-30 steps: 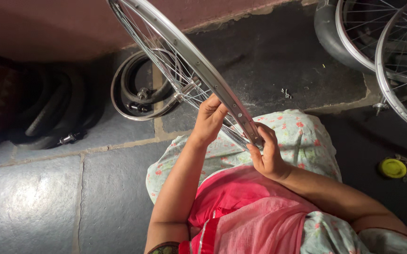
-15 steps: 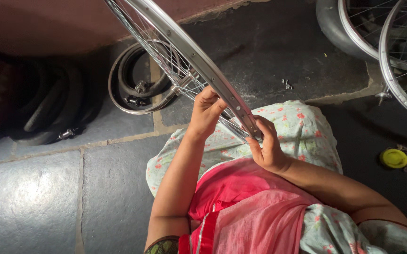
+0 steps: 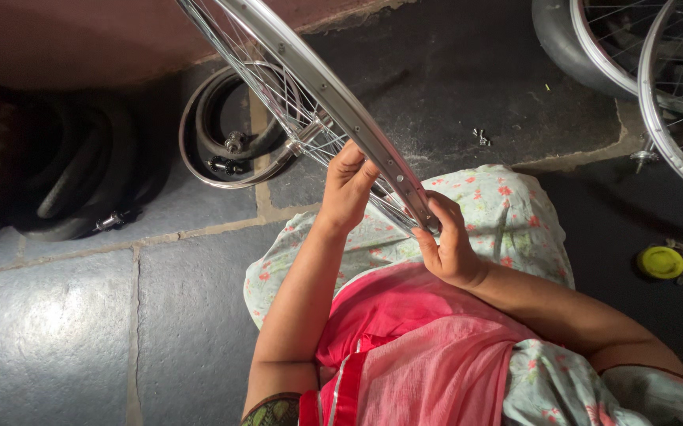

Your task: The person is sitting on the floor and repairing a bicycle wheel by adjusting the spokes and tightening the nuts. They use their hands to manipulate the spokes and ensure the wheel is properly aligned.

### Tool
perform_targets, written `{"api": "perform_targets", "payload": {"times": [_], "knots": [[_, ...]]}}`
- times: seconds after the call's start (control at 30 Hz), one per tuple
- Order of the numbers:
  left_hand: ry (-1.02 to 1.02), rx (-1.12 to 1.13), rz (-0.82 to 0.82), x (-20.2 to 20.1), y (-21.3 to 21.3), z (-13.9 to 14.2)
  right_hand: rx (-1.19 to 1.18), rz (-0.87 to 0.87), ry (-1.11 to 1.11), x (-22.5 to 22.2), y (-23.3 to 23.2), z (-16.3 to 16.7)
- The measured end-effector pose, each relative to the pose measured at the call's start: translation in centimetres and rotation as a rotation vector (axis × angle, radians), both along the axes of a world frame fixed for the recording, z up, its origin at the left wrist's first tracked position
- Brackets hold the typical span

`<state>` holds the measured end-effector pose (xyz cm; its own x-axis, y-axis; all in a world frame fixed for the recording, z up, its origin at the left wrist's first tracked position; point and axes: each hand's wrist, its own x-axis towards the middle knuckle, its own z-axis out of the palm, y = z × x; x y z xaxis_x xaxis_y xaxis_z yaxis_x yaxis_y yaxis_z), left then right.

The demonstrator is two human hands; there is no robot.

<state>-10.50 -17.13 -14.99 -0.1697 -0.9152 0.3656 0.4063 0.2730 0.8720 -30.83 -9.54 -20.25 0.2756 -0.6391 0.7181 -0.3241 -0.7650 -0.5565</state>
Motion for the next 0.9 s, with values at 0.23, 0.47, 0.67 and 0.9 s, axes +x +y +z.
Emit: {"api": "perform_targets", "payload": {"times": [0.23, 0.47, 0.67, 0.9], "knots": [[-0.177, -0.125, 0.074, 0.7, 0.1, 0.7, -0.019, 0.032, 0.038, 0.1, -0.1, -0.2], [-0.189, -0.102, 0.042, 0.9, 0.2, 1.3, -0.039, 0.065, 0.054, 0.2, -0.1, -0.6], [-0.249, -0.283, 0.313, 1.6, 0.8, 2.2, -0.047, 0.069, 0.051, 0.2, -0.5, -0.9], [0.135, -0.086, 0.544, 3.0, -2.1, 4.6, -0.065, 0.091, 0.052, 0.4, -1.1, -0.7]]}}
